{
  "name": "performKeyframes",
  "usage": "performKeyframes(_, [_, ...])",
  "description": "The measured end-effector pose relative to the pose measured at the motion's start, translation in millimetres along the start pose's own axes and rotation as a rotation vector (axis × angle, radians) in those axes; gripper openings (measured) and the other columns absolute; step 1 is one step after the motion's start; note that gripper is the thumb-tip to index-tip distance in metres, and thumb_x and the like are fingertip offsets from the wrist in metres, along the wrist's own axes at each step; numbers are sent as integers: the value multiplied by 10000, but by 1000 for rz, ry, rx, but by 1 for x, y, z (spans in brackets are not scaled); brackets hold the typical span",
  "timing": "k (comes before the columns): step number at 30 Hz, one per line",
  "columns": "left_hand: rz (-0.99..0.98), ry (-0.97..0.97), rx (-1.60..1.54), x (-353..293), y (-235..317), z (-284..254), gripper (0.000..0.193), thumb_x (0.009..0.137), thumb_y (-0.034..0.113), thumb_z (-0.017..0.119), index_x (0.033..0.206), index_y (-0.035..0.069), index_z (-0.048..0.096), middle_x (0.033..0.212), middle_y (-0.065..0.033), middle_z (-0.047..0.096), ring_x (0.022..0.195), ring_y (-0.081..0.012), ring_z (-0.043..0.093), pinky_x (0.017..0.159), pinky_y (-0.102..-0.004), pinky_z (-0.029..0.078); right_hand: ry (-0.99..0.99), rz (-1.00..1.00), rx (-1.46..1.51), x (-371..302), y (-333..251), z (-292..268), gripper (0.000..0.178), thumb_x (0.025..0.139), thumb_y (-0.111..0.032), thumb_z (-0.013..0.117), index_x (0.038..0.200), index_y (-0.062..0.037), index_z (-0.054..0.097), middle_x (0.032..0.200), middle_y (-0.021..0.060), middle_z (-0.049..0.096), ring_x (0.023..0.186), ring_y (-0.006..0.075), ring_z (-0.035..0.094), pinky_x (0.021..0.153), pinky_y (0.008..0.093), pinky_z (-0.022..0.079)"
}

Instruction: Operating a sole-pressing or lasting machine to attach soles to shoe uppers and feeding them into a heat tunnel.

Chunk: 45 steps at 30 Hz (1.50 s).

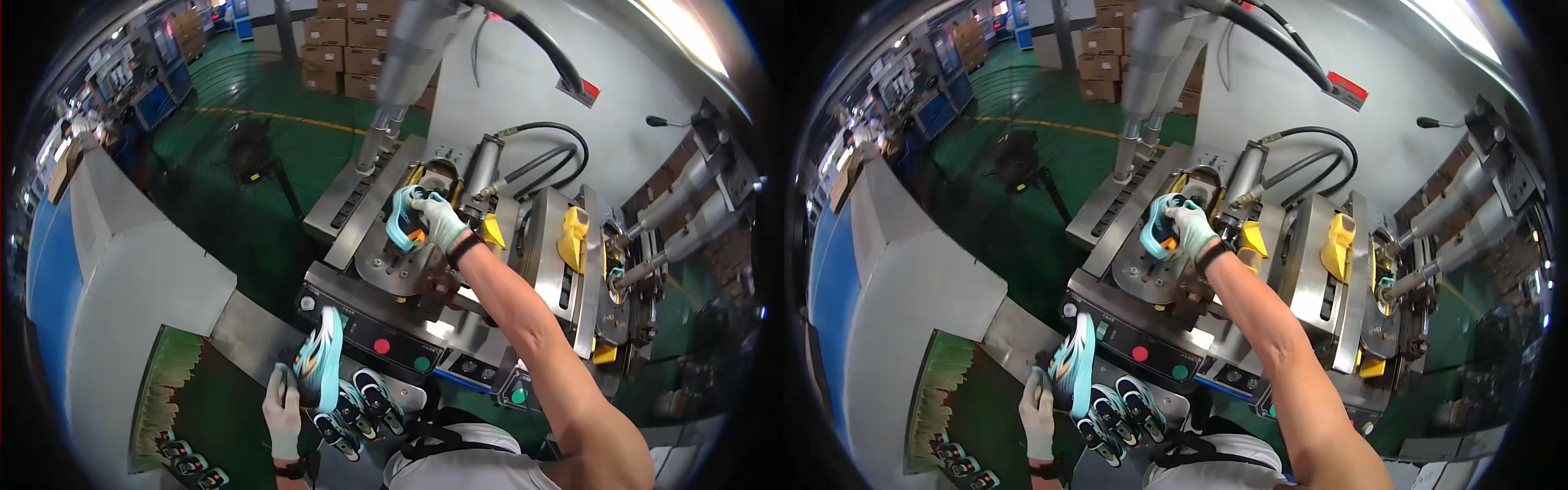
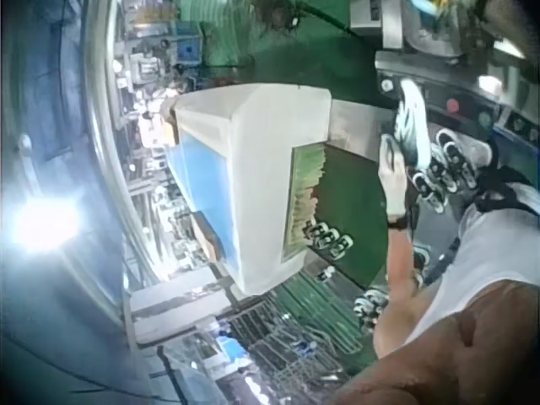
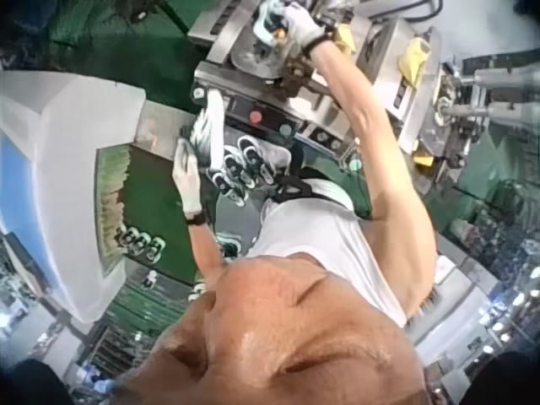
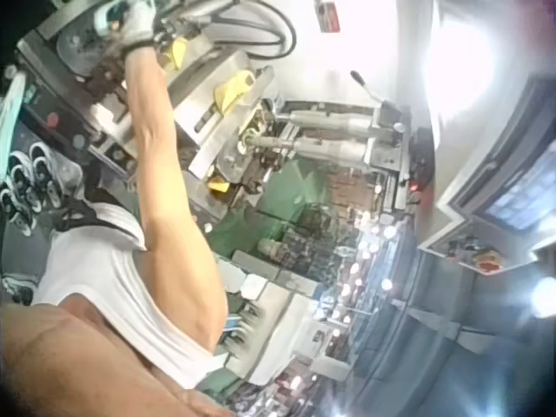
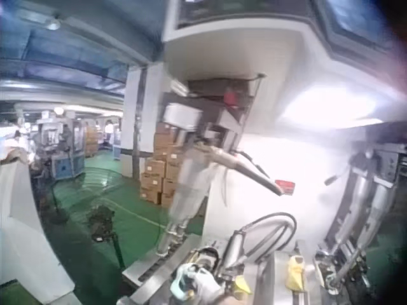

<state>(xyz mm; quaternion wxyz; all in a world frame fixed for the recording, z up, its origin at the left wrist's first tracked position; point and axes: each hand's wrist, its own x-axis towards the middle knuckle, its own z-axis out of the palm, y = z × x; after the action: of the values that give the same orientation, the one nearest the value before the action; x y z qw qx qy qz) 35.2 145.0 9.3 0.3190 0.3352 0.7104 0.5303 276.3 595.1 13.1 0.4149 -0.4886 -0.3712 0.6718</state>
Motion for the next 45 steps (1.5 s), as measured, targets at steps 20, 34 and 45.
performKeyframes(20, [-529, 374, 221, -262, -224, 28, 739, 849, 21, 630, 1509, 19, 298, 1325, -175, 561, 1199, -275, 580, 1044, -357, 427, 431, -264, -1221, 84, 61, 26, 338, 787, -151, 628, 1093, -11, 663, 1088, 194, 701, 1058, 326, 683, 874, 370, 532])
performKeyframes(34, [-413, 519, 121, -260, -271, 24, 706, 860, 23, 692, 1440, 2, 291, 1231, -139, 566, 1130, -231, 580, 980, -366, 476, -298, -340, -857, -16, 18, 50, 287, 967, -255, 604, 1108, -10, 657, 952, 54, 668, 874, 175, 646, 761, 321, 522])
performKeyframes(45, [-377, 271, -83, -242, -264, -10, 843, 773, 302, 780, 1418, -30, 348, 1382, -281, 464, 1288, -393, 492, 1095, -432, 395, -129, -521, -2058, -265, 236, -37, 1078, 692, -252, 847, 1535, 35, 239, 1572, 290, 256, 1481, 459, 183, 1223, 519, 114])
